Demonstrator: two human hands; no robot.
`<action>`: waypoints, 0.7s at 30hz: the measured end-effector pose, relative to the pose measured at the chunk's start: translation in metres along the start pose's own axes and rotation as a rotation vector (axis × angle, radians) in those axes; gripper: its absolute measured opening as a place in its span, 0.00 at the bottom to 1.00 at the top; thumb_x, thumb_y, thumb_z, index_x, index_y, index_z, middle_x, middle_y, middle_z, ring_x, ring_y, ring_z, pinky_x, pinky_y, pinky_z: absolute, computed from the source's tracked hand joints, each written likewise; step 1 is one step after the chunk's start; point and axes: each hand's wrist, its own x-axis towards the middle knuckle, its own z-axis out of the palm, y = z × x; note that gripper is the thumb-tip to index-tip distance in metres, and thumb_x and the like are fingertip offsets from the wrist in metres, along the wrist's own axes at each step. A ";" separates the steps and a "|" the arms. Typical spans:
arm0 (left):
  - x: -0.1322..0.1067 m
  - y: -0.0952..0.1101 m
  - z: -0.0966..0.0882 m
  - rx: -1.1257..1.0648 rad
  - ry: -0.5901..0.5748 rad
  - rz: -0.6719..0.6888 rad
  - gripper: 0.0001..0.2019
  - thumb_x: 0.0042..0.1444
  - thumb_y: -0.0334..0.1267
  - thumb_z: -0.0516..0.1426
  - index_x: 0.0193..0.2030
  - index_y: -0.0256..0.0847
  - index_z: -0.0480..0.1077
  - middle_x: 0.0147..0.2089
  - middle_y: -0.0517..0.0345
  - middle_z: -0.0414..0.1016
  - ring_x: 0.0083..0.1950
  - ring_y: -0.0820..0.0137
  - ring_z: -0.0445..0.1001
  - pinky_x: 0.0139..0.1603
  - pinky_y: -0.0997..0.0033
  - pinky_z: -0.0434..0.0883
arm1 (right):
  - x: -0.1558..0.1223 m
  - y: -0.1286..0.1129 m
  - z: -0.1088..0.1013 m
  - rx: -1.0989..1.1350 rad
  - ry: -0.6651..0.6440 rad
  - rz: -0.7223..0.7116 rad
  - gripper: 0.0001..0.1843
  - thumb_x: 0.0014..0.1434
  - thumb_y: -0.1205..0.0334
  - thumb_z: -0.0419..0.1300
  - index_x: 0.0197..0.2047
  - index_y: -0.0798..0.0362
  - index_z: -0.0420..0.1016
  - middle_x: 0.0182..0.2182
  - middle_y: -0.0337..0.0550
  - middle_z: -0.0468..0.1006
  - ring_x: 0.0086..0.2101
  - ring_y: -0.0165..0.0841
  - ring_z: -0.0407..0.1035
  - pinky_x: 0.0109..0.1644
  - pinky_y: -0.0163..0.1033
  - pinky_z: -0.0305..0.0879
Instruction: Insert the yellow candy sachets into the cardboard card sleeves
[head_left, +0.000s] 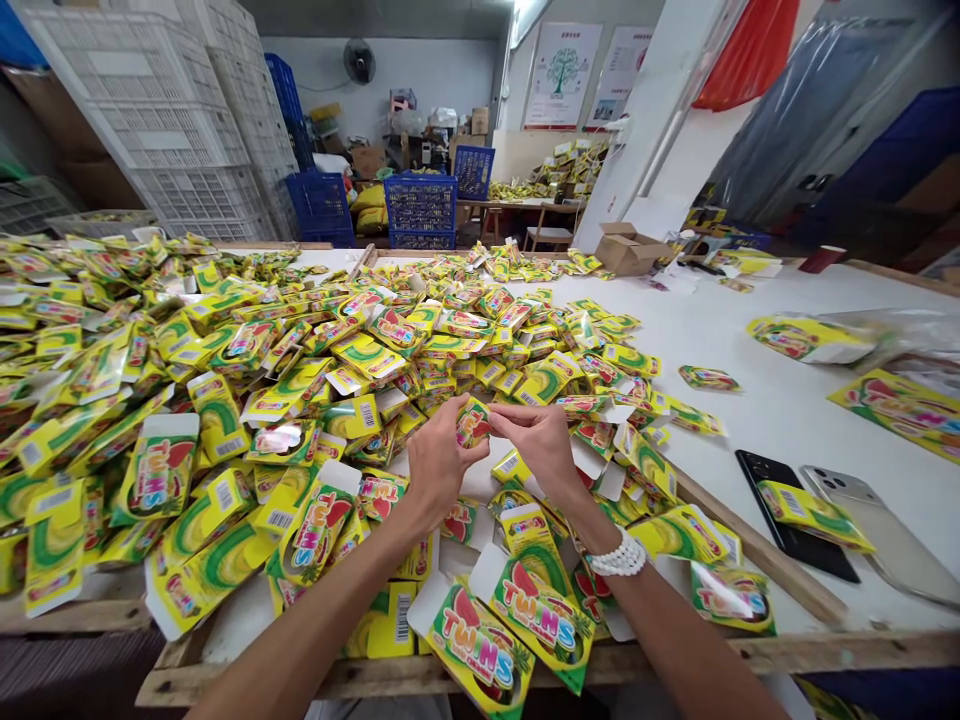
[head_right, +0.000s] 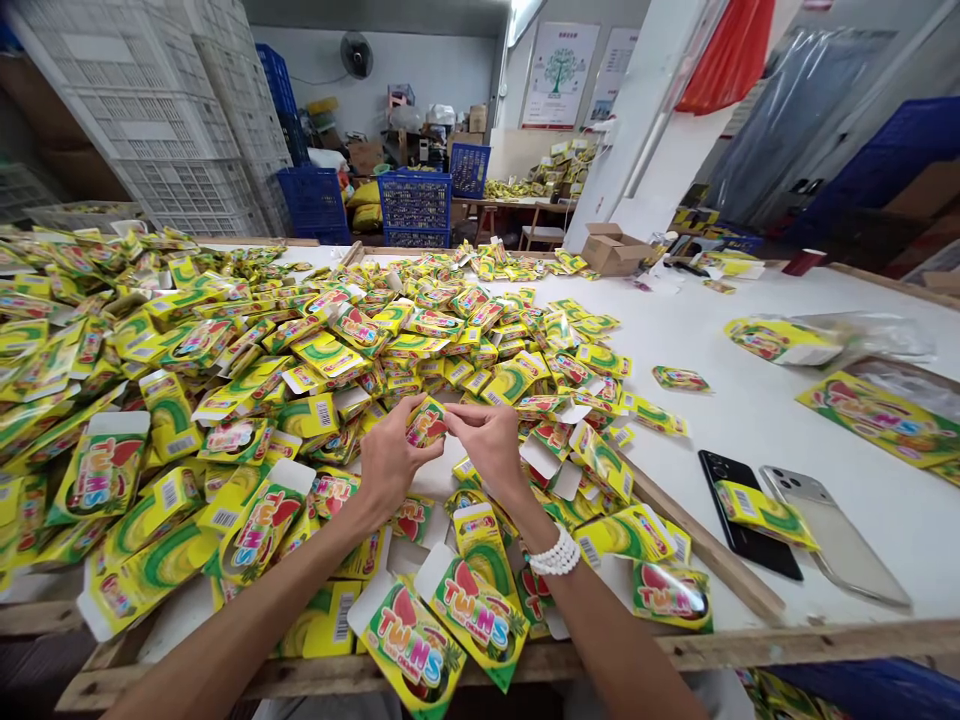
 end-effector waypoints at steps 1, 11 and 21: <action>0.000 0.000 0.000 -0.001 -0.001 0.000 0.27 0.55 0.35 0.69 0.62 0.47 0.74 0.55 0.54 0.85 0.54 0.59 0.84 0.52 0.65 0.75 | 0.000 0.000 0.000 -0.008 0.001 -0.012 0.14 0.50 0.55 0.73 0.39 0.51 0.91 0.38 0.48 0.89 0.39 0.51 0.86 0.46 0.54 0.84; 0.000 0.005 -0.001 -0.004 -0.022 0.031 0.27 0.54 0.36 0.68 0.62 0.45 0.73 0.56 0.54 0.85 0.54 0.58 0.84 0.50 0.66 0.76 | 0.003 0.009 0.001 0.132 0.090 0.062 0.14 0.45 0.52 0.77 0.34 0.51 0.91 0.34 0.49 0.89 0.33 0.49 0.85 0.43 0.54 0.85; 0.001 0.000 0.000 0.056 0.013 0.093 0.28 0.55 0.35 0.68 0.63 0.45 0.73 0.58 0.52 0.84 0.56 0.57 0.84 0.52 0.65 0.77 | 0.004 0.004 0.000 0.234 0.090 0.153 0.19 0.37 0.49 0.81 0.30 0.52 0.89 0.30 0.49 0.88 0.31 0.45 0.84 0.41 0.51 0.84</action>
